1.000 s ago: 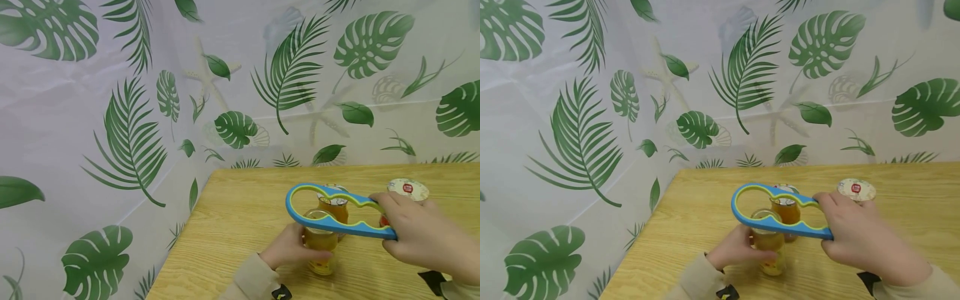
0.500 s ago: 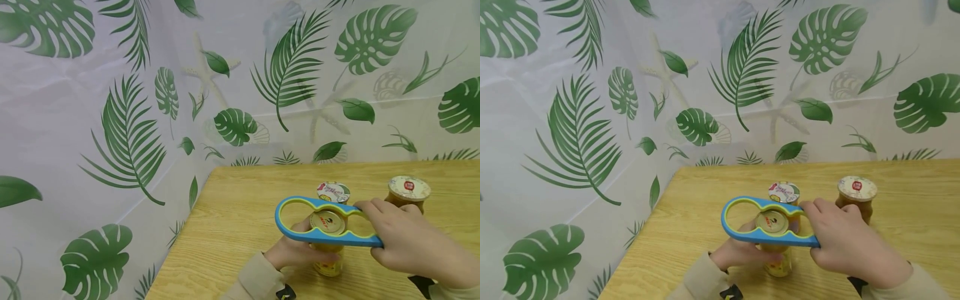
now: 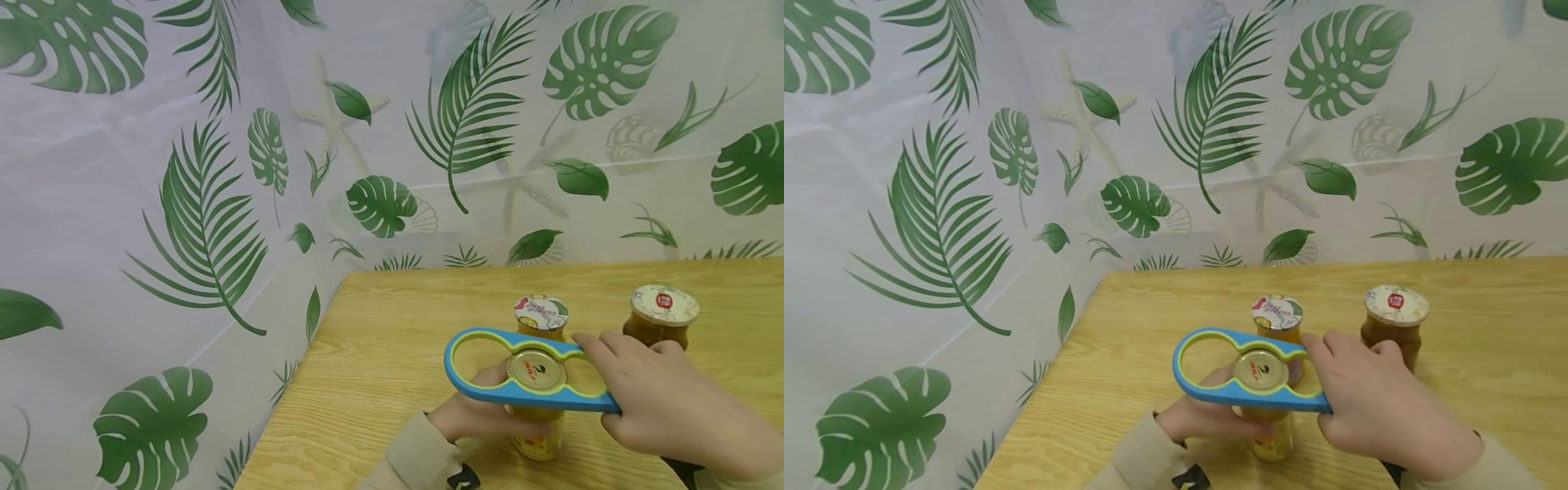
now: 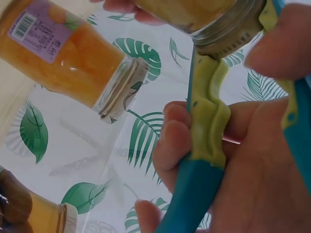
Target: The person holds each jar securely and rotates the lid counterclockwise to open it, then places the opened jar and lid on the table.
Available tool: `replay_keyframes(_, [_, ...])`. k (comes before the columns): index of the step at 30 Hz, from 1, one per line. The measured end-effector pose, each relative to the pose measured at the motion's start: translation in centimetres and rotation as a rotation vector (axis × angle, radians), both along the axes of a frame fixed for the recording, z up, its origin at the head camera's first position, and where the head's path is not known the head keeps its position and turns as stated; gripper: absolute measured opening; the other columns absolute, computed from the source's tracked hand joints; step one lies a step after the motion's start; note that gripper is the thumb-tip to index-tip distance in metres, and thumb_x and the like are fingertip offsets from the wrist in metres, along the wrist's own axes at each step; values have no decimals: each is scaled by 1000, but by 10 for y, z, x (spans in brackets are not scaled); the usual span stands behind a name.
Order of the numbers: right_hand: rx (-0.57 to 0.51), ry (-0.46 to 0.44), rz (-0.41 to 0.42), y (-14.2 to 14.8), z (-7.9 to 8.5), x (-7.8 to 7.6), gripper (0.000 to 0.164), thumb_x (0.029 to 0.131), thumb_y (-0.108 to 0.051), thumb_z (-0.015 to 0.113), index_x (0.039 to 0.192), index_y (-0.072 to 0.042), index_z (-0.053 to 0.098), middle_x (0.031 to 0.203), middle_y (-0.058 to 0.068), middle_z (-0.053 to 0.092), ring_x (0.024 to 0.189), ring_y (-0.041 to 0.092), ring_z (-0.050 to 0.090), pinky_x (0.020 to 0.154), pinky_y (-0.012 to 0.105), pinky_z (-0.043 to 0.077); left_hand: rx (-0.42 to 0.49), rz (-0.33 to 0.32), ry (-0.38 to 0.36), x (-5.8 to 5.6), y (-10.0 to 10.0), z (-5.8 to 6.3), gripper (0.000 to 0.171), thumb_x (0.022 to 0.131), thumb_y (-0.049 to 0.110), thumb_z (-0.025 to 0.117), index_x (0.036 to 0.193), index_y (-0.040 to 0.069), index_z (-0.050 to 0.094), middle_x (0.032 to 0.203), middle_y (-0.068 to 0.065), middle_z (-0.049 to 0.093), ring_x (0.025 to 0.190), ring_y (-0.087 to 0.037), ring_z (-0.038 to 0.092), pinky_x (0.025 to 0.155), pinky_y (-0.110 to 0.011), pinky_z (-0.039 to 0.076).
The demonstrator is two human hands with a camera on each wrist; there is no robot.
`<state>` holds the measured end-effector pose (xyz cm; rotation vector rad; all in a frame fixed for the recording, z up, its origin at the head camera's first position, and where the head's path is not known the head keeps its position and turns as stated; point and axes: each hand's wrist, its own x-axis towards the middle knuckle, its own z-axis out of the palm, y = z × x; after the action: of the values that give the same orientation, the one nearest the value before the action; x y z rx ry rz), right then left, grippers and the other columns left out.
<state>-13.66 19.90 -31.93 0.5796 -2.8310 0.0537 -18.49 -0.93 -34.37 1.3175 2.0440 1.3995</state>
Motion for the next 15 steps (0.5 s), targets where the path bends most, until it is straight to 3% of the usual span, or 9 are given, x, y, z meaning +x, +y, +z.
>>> replay_keyframes(8, [5,-20,-10,-2,1,3,68,55,-25,74,114,-1,50,79,-3,45,69,13,43,51,35,33,-5,-1,26,3,2,3,62,74,-1,68,129,6,39,125,1,47,113,1,39,94,-20,32])
replay_keyframes(13, [2,-5,-1,-2,0,1,67,54,-25,75,112,-1,51,80,-2,49,68,13,46,50,33,33,21,68,46,9,7,3,67,69,1,74,127,8,41,123,4,49,109,3,42,92,-18,34])
replay_keyframes(15, [4,11,6,-2,0,1,65,54,-26,75,109,-1,53,81,-1,51,68,13,47,50,31,33,45,116,3,12,9,1,67,68,1,75,126,11,43,120,6,51,107,3,44,91,-18,35])
